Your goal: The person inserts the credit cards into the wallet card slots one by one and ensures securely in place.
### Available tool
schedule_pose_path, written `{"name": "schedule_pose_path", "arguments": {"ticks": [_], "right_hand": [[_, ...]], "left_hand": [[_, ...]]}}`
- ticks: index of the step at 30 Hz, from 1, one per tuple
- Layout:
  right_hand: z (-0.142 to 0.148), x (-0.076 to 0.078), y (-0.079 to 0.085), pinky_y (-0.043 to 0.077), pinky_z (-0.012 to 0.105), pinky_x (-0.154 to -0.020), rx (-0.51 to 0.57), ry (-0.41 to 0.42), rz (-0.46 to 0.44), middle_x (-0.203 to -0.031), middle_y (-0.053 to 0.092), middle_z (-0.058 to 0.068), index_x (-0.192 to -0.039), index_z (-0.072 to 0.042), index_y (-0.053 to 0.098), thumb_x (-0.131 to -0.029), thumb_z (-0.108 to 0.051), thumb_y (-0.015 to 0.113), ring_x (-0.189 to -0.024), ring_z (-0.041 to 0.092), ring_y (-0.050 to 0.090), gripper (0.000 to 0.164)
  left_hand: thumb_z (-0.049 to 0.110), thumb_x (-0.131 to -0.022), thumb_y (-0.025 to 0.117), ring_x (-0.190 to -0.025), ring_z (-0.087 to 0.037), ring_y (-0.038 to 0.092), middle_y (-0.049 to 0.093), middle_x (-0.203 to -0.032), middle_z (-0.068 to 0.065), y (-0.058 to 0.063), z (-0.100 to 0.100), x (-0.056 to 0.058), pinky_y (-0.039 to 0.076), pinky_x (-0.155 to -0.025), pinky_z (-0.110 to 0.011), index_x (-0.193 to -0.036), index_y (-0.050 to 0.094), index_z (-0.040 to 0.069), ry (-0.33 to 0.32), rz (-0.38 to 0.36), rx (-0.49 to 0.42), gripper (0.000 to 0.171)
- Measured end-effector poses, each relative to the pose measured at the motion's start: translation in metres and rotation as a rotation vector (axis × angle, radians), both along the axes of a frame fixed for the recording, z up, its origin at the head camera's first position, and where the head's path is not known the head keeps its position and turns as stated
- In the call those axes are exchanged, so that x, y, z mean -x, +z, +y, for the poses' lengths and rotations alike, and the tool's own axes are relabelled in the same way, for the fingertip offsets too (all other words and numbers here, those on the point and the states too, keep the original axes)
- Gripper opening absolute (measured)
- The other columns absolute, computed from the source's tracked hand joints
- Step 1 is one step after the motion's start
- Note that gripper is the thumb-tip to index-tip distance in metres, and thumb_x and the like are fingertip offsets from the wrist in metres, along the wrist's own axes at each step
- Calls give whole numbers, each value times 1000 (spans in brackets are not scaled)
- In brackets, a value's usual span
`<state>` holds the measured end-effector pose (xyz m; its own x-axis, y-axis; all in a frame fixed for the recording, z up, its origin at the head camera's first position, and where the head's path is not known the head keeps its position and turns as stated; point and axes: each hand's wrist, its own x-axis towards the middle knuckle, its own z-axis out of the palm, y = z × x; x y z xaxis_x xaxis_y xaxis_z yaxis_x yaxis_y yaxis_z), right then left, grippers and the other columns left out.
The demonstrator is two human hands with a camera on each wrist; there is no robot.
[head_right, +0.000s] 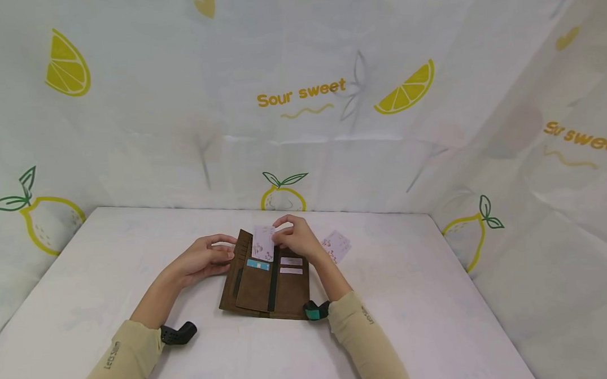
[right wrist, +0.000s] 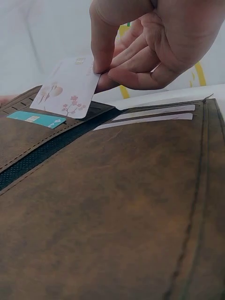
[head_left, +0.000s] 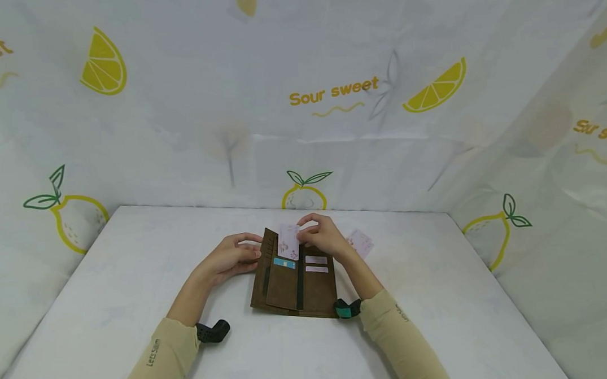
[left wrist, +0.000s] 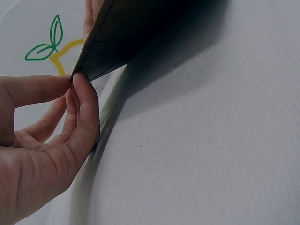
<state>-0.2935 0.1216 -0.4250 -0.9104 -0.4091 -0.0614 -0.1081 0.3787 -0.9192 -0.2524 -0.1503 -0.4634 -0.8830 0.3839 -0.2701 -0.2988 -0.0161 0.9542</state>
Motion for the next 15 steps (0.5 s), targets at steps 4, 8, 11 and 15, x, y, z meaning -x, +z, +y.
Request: {"name": "schedule_pose_path", "arguments": {"ticks": [4,8,11,15], "right_hand": [[-3,-8,11,59,40,-81,0,10,-14,-112,67,32,-124,6,53,-92,-5,62,-98,37,70,35],[-4,-11,11,60,37,-78,18,4,-34,-113,65,34,-124,7,51,-92,-4,62,-98,39,69,35],[-3,-8,6,60,37,-77,30,-5,-57,-113,65,34,-125,6,51,-92,-4,62,-99,40,69,36],[-1,1,-9,60,36,-76,39,-30,-53,-111,68,30,-123,1,52,-92,-7,63,-95,35,71,33]], "left_hand": [[7,-92,62,-82,-11,60,58,-93,1,0,0,1,57,-78,-29,-133,50,7,-1,1,-3,42],[7,-91,62,-82,-11,60,58,-93,1,-1,1,1,57,-77,-29,-132,50,7,4,-1,-1,42],[6,-91,63,-83,-11,60,59,-93,1,-2,1,2,57,-77,-29,-131,51,7,10,-5,0,42],[5,-91,63,-82,-10,60,59,-93,1,-2,1,1,57,-78,-30,-131,51,8,18,-9,5,41]]}}
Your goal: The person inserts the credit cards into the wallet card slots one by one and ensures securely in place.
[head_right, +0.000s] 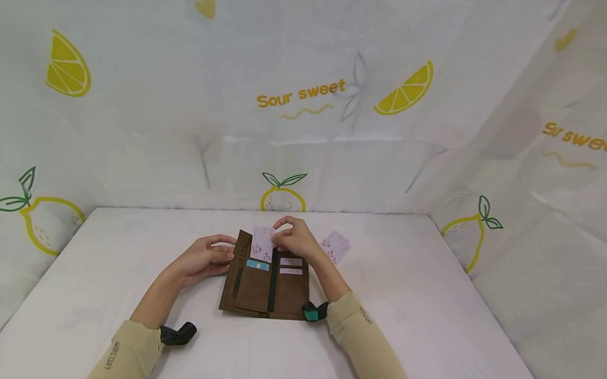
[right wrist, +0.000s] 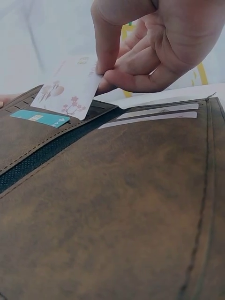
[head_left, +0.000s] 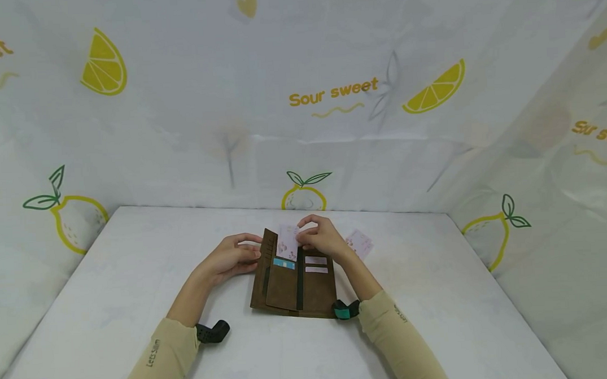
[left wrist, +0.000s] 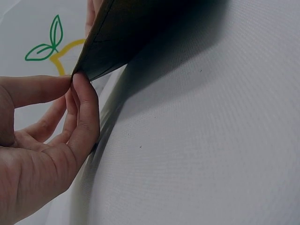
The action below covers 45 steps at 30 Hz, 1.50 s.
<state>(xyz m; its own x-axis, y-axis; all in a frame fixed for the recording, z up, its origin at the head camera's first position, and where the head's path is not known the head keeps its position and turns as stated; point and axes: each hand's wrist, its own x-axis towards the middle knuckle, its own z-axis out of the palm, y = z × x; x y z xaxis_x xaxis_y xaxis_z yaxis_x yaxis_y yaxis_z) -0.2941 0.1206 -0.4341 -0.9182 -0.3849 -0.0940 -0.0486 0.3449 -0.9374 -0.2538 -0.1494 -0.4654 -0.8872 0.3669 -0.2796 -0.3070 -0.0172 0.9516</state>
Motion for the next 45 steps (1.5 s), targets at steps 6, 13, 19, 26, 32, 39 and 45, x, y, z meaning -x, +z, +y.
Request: {"name": "schedule_pose_path", "arguments": {"ticks": [6,13,19,26,32,39,45], "right_hand": [[-1,4,-9,61,32,-72,16,-42,-2,-105,71,24,-116,-4,55,-91,-6,64,-85,23,73,27],[-1,4,-13,60,30,-69,29,-44,-25,-99,73,21,-115,-4,54,-91,-5,64,-78,18,72,26],[0,2,-14,60,30,-67,5,-15,-12,-101,72,21,-117,-5,53,-92,-6,62,-77,18,72,27],[2,4,-18,60,36,-72,-29,23,7,-104,71,25,-119,-4,53,-93,-10,63,-83,26,74,28],[4,3,-19,60,34,-71,-56,39,30,-98,73,22,-114,-2,58,-91,-13,65,-83,26,74,26],[4,4,-22,60,31,-70,-95,60,56,-91,74,19,-104,-1,66,-88,-12,69,-80,21,73,19],[4,3,-22,59,32,-73,-130,86,67,-93,73,21,-101,-2,69,-86,-15,72,-86,29,72,20]], "left_hand": [[5,-91,62,-82,-10,60,59,-93,1,1,0,-1,57,-78,-30,-130,51,8,3,-4,3,40],[5,-92,61,-79,-10,61,59,-92,0,0,0,0,57,-77,-30,-128,53,9,11,-8,-1,38],[5,-91,62,-78,-10,61,59,-91,1,1,0,0,57,-77,-30,-129,52,8,4,-3,-12,39],[5,-92,61,-78,-10,61,59,-91,1,2,0,-2,57,-76,-30,-129,52,8,0,3,-5,38],[5,-92,61,-79,-10,61,59,-91,1,2,0,-2,56,-76,-30,-130,51,7,-7,7,-6,39],[4,-93,59,-80,-11,60,58,-93,0,1,0,-1,56,-76,-29,-132,50,6,-18,17,-2,40],[5,-92,61,-80,-11,60,58,-93,0,3,0,-2,56,-77,-29,-131,50,7,-8,10,3,40]]}}
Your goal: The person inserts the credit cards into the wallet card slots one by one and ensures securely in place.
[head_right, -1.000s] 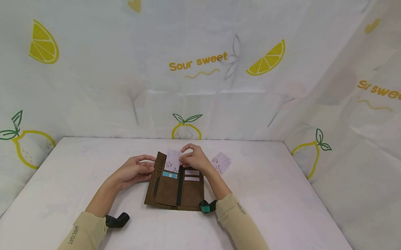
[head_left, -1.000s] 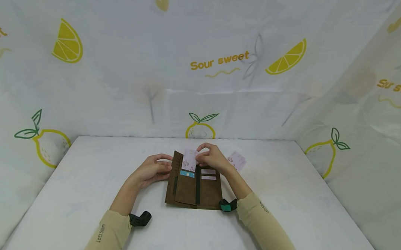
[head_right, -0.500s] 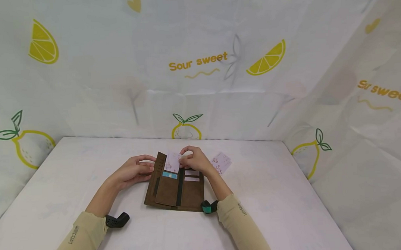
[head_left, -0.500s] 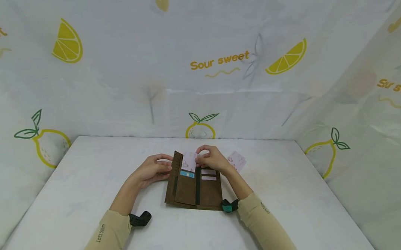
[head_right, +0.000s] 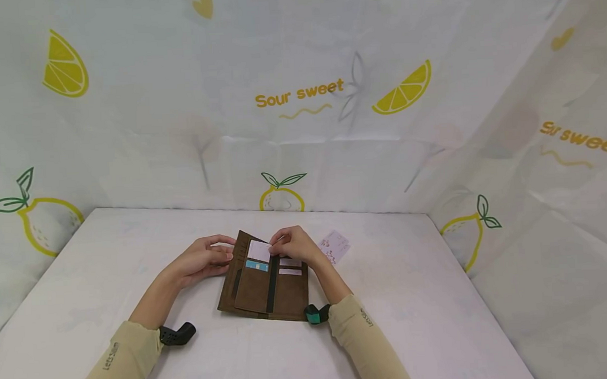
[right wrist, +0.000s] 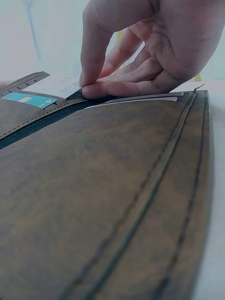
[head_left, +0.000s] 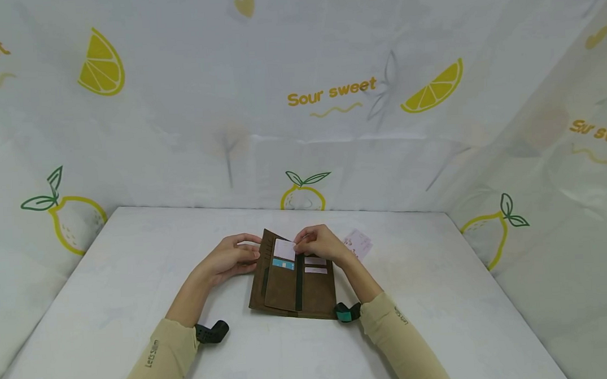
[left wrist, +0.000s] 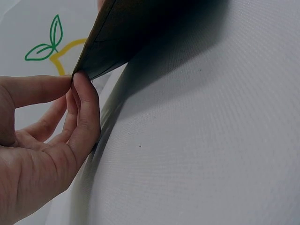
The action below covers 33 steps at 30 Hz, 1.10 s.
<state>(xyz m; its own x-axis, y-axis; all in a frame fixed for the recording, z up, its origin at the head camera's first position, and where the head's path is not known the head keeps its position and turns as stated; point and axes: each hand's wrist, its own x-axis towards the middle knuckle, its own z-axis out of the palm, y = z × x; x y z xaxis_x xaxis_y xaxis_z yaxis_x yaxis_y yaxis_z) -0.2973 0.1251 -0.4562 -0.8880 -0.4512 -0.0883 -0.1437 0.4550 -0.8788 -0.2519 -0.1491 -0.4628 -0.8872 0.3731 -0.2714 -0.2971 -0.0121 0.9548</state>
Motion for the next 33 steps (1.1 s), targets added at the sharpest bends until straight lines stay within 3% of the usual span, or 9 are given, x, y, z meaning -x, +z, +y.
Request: {"name": "schedule_pose_path", "arguments": {"ticks": [12,14,21,26,33], "right_hand": [[1,-3,6,55,26,-73,-33,44,-26,-86,72,10,-95,-7,70,-85,-15,73,-79,15,67,13],[1,-3,6,52,25,-71,-41,56,-19,-87,71,12,-95,-6,70,-85,-16,74,-77,14,64,15],[-3,-20,34,49,27,-70,-53,127,-33,-97,70,26,-99,4,68,-86,-8,70,-77,14,61,18],[-2,-17,28,50,31,-74,-60,157,-23,-96,71,24,-96,3,70,-86,-8,71,-78,13,61,15],[1,-4,6,52,30,-76,-62,186,9,-96,72,22,-93,0,73,-86,-10,71,-81,17,63,12]], "left_hand": [[5,-92,61,-80,-12,61,59,-93,0,0,1,-1,57,-77,-30,-129,53,9,16,-16,7,39],[5,-92,61,-81,-12,61,59,-95,-1,1,0,-1,57,-77,-30,-130,52,9,12,-14,7,39],[5,-92,60,-82,-12,62,59,-96,-2,1,0,-1,57,-77,-30,-131,51,9,0,-8,9,41],[6,-92,61,-82,-13,61,58,-96,-2,1,0,-2,57,-77,-30,-131,51,9,-1,-9,12,40],[5,-92,60,-81,-12,61,58,-95,-2,2,-1,-2,57,-77,-30,-130,52,9,0,-7,9,39]]}}
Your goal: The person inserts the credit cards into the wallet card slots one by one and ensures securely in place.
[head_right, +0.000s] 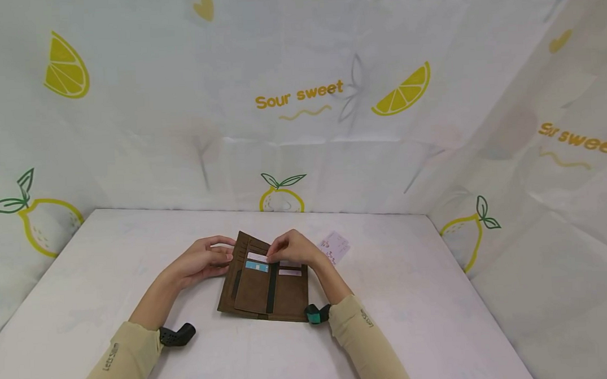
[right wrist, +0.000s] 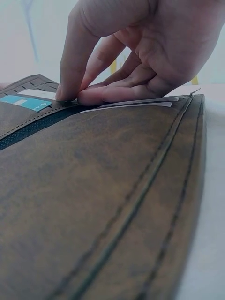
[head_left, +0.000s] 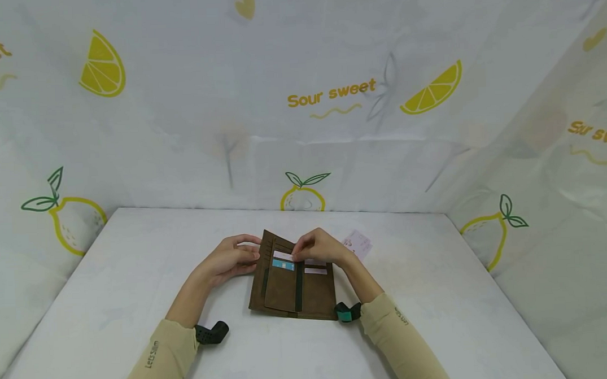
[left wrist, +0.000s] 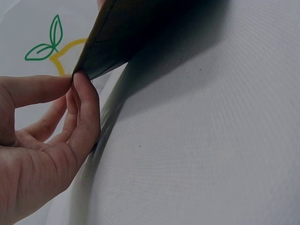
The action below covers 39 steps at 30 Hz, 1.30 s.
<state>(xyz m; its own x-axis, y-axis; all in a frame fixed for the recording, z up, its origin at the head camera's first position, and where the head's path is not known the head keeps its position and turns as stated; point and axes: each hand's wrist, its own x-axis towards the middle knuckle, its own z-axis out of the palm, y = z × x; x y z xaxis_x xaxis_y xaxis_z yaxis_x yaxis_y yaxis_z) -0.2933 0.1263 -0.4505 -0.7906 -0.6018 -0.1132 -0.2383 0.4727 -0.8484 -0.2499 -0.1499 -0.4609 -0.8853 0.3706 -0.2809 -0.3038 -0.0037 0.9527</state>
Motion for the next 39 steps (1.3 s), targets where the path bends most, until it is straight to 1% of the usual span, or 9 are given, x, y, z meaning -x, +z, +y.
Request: {"name": "schedule_pose_path", "arguments": {"ticks": [4,8,13,16,20,23,27,31,39], "right_hand": [[1,1,-3,51,27,-74,-16,-3,7,-96,73,17,-93,-4,74,-86,-15,73,-80,14,62,13],[1,0,-1,50,25,-74,-29,-5,4,-95,74,12,-93,-8,73,-85,-20,75,-79,12,59,15],[2,-1,0,52,26,-78,-20,-20,-7,-97,74,7,-97,-10,73,-86,-21,74,-85,11,64,16],[7,1,0,54,26,-81,6,-46,-9,-97,75,6,-100,-9,73,-87,-20,72,-87,11,67,17],[16,3,0,55,26,-81,19,-96,14,-96,75,3,-101,-12,73,-87,-22,72,-87,11,69,17],[22,3,4,55,26,-80,25,-130,33,-98,74,3,-102,-12,73,-87,-22,73,-88,11,69,18],[32,2,10,56,30,-84,52,-169,33,-102,72,7,-106,-6,71,-87,-22,73,-92,18,69,26],[43,1,14,55,39,-90,72,-219,18,-106,71,12,-110,-2,68,-86,-25,74,-97,24,69,34],[72,-2,20,52,45,-94,112,-316,8,-110,71,9,-114,-3,66,-87,-26,73,-98,16,67,37]], "left_hand": [[5,-92,61,-82,-12,61,58,-96,-2,-1,0,1,57,-78,-30,-130,52,8,-3,2,-2,39],[6,-92,61,-83,-12,60,57,-97,-2,-1,0,1,57,-79,-30,-131,51,8,-7,3,0,40],[6,-92,61,-83,-12,61,58,-96,-1,-2,0,1,57,-79,-31,-132,50,8,-5,-4,-5,42],[6,-91,62,-83,-11,61,59,-95,-1,-2,0,1,57,-79,-31,-131,51,8,-1,-6,-7,41],[6,-91,62,-83,-12,61,59,-96,-1,-3,0,1,57,-79,-31,-129,53,10,8,-5,3,39],[6,-91,63,-83,-12,60,58,-95,-1,-2,0,1,57,-79,-31,-129,53,10,9,-4,2,39],[5,-91,61,-83,-11,60,58,-94,0,-2,-1,1,57,-79,-30,-130,51,9,-7,2,-10,40],[4,-92,60,-83,-10,60,57,-93,1,-3,-1,1,56,-80,-30,-131,50,8,-10,1,-14,40],[4,-91,62,-83,-11,61,58,-95,-1,-2,0,1,57,-79,-30,-129,53,10,12,-15,-8,39]]}}
